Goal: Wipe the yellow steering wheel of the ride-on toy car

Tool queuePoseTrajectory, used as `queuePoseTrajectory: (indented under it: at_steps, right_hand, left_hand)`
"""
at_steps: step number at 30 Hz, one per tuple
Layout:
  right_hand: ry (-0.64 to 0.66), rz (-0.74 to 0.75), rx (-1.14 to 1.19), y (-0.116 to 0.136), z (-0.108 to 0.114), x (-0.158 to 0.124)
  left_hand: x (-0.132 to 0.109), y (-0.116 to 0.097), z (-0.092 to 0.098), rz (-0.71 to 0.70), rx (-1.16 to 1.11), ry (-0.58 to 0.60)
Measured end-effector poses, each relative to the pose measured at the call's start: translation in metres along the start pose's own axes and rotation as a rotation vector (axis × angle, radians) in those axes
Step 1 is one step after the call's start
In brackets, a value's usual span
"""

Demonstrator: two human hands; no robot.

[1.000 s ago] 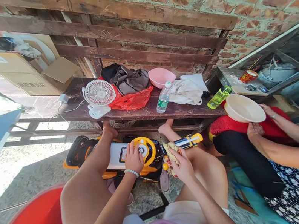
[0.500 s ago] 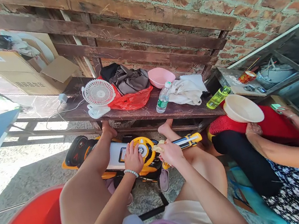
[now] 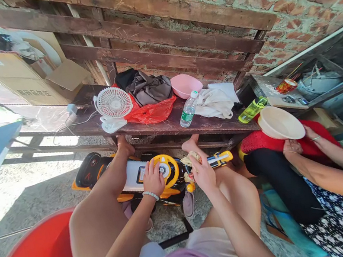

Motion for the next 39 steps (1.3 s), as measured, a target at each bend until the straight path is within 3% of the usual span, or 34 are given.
queuePoseTrajectory:
  at_steps: [3, 6, 10, 12, 15, 18, 21, 24, 29, 33, 36, 39]
  right_hand:
    - [0.067, 0.097, -0.027, 0.001, -0.007, -0.010]
    - [0.101, 0.098, -0.057, -0.008, -0.017, -0.035]
    - [0.279, 0.112, -0.083, -0.026, -0.036, -0.077]
    - [0.269, 0.055, -0.061, -0.035, -0.035, -0.086]
    - [0.078, 0.009, 0.000, -0.038, -0.013, -0.074]
    - [-0.067, 0.068, 0.033, -0.022, 0.011, -0.045]
    - [-0.061, 0.132, 0.013, 0.000, 0.012, -0.022]
    - [-0.031, 0.158, -0.005, 0.006, -0.003, -0.021]
    - [0.061, 0.195, -0.085, -0.032, -0.016, -0.039]
    - [0.021, 0.069, -0.057, -0.057, -0.002, -0.035]
    - [-0.052, 0.052, 0.013, -0.035, 0.015, -0.028]
    - [-0.077, 0.229, 0.048, 0.026, 0.029, -0.019]
  left_hand:
    - [0.000, 0.000, 0.000, 0.009, -0.010, -0.005]
    - [0.000, -0.001, 0.000, 0.010, -0.007, 0.002]
    - [0.000, -0.002, 0.001, 0.012, 0.012, 0.009]
    - [-0.001, -0.002, 0.001, 0.020, 0.013, 0.010]
    - [-0.001, -0.003, 0.000, 0.021, 0.001, 0.008]
    - [-0.001, -0.004, 0.000, 0.022, -0.001, 0.002]
    - [-0.001, -0.005, 0.001, 0.038, 0.017, 0.015]
    - [-0.001, -0.004, 0.001, 0.051, 0.025, 0.043]
    - [-0.001, -0.001, 0.000, 0.047, -0.013, 0.043]
    - [-0.001, 0.001, -0.002, 0.055, -0.063, 0.014]
    - [0.000, 0.005, -0.006, 0.052, -0.173, -0.036]
    - [0.000, 0.021, -0.010, 0.127, -0.361, -0.180]
Point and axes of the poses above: each hand's wrist, its own x-axis towards the middle knuckle, its own z-axis out of the back of the hand, y = z × x, the point moved 4 cm from there along x, towards the middle knuckle, and after that the axes turned 15 degrees about -x, right-handed, at the moved point
